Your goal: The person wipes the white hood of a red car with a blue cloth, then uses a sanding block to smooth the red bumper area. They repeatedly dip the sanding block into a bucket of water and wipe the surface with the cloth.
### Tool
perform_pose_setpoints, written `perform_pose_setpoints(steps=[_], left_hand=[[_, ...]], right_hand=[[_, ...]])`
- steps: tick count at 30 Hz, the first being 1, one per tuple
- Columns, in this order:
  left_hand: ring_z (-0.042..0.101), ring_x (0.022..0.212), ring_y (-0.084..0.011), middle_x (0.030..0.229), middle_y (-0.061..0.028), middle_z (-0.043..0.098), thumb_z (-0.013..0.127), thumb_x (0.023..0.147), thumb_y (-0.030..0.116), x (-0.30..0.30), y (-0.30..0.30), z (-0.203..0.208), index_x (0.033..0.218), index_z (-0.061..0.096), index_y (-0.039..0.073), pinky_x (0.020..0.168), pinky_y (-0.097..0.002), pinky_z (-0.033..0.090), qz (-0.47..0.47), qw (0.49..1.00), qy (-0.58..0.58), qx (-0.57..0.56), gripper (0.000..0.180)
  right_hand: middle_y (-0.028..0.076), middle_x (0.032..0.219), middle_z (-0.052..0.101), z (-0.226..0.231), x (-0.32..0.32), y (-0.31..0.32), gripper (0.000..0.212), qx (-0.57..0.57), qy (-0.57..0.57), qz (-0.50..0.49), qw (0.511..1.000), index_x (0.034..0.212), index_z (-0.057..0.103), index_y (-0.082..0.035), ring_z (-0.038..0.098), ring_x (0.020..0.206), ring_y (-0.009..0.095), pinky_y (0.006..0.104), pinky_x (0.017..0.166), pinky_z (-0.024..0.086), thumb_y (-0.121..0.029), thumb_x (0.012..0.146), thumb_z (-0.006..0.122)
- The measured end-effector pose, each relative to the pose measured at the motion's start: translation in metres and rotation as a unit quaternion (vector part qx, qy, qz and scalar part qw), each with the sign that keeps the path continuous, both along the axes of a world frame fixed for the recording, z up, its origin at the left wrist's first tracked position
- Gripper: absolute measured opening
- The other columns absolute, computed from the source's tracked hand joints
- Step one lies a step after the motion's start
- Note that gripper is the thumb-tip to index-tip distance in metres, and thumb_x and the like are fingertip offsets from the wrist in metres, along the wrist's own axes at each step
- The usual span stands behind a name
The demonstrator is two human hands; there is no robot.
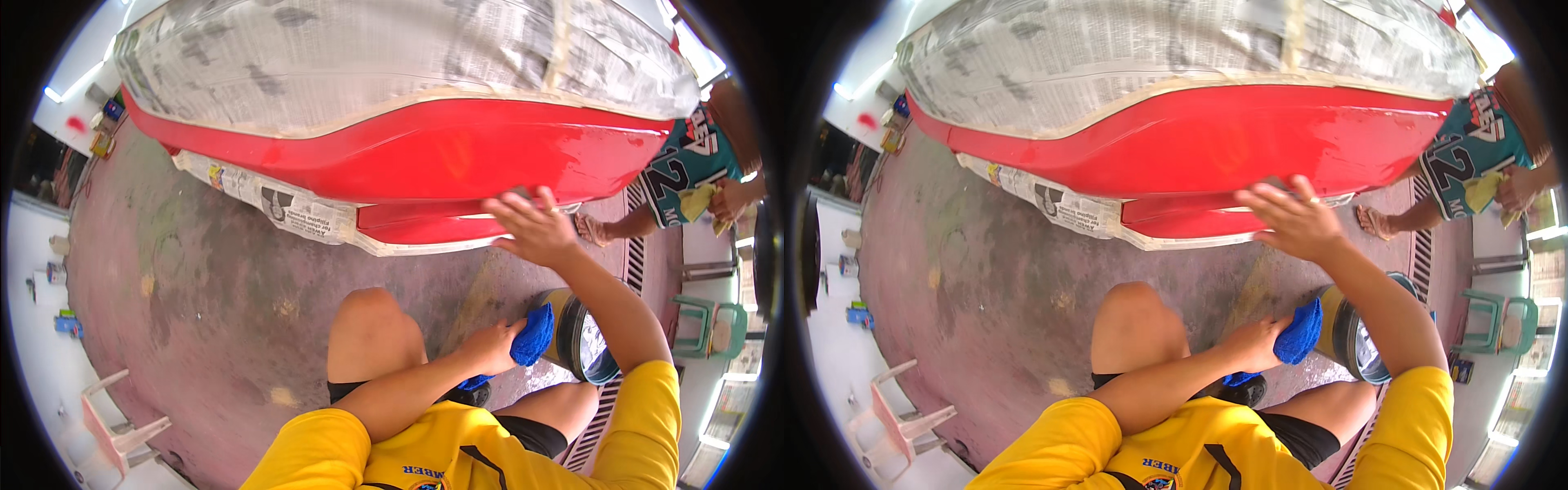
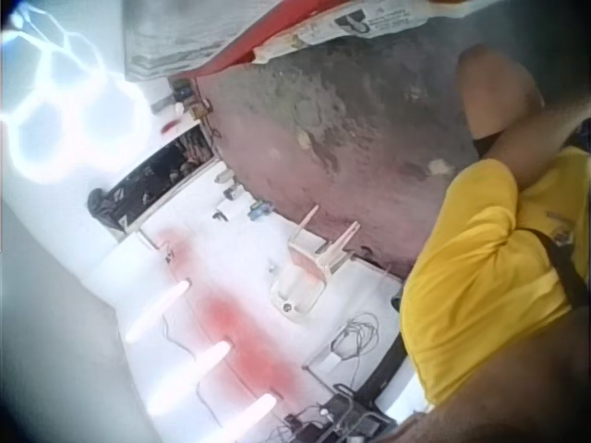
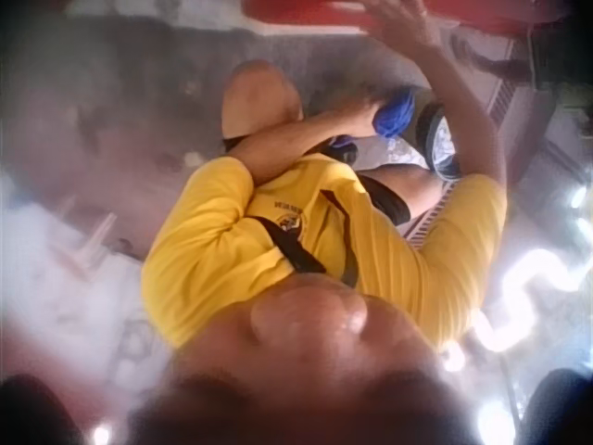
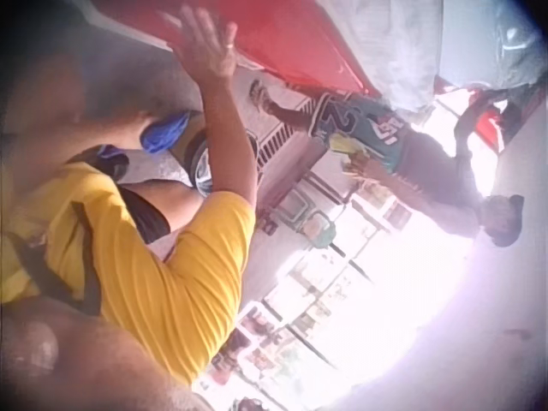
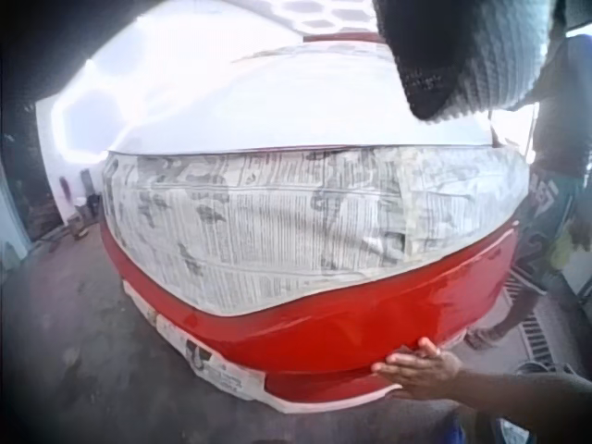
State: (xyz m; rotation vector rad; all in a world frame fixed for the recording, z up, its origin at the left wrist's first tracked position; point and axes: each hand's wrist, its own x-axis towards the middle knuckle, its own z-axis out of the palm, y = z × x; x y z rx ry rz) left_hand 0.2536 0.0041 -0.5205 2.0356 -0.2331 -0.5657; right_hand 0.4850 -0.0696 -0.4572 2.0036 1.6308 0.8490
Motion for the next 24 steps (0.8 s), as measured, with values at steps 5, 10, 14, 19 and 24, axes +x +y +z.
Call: perform_pose_setpoints(steps=[5,10,14,19,24], left_hand=[[0.069,0.120,-0.0449,0.142,-0.0205,0.067,0.078,0.090,0.042,0.011,-0.013,-0.037,0.147,0.061,0.012,0.101,-0.0498,0.057,-0.017,0.996,-0.019,-0.084,0.066],[0.071,0.116,-0.0443,0.139,-0.0189,0.069,0.079,0.087,0.046,0.016,-0.013,-0.037,0.153,0.055,0.016,0.099,-0.0509,0.058,-0.014,1.000,0.001,0.012,0.077],[0.072,0.111,-0.0482,0.130,-0.0262,0.069,0.082,0.084,0.042,0.006,-0.009,0.000,0.160,0.043,0.018,0.095,-0.0571,0.060,-0.033,0.999,-0.010,-0.001,0.088],[0.071,0.115,-0.0462,0.132,-0.0272,0.067,0.083,0.084,0.040,0.000,-0.021,-0.002,0.160,0.043,0.017,0.096,-0.0555,0.058,-0.046,0.998,-0.020,-0.025,0.089],[0.071,0.116,-0.0404,0.124,-0.0243,0.073,0.080,0.084,0.029,-0.005,-0.025,-0.065,0.153,0.051,0.014,0.096,-0.0521,0.058,0.023,0.995,-0.087,-0.048,0.077]], right_hand=[[-0.004,0.182,0.019,-0.016,-0.083,0.179,0.082,0.014,0.032,0.015,0.999,0.169,0.039,-0.017,0.012,0.167,0.015,0.0530,0.135,0.007,-0.069,0.105,0.044],[-0.007,0.183,0.013,0.002,-0.075,0.165,0.077,-0.058,-0.022,0.022,0.998,0.171,0.036,-0.018,0.006,0.168,0.013,0.0527,0.134,0.008,-0.061,0.107,0.045],[-0.015,0.182,0.013,0.009,0.002,0.014,0.084,-0.058,-0.075,0.020,0.995,0.173,0.028,-0.030,0.003,0.169,0.013,0.0610,0.135,-0.004,-0.059,0.099,0.056],[-0.004,0.184,0.011,-0.011,-0.043,0.118,0.066,-0.022,-0.041,0.047,0.998,0.165,0.047,-0.018,0.000,0.169,0.015,0.0588,0.135,-0.003,-0.041,0.104,0.053],[0.002,0.184,0.008,0.014,-0.120,0.260,0.065,-0.127,-0.032,0.004,0.991,0.167,0.043,-0.011,-0.001,0.169,0.019,0.0553,0.135,0.000,-0.031,0.105,0.048]])
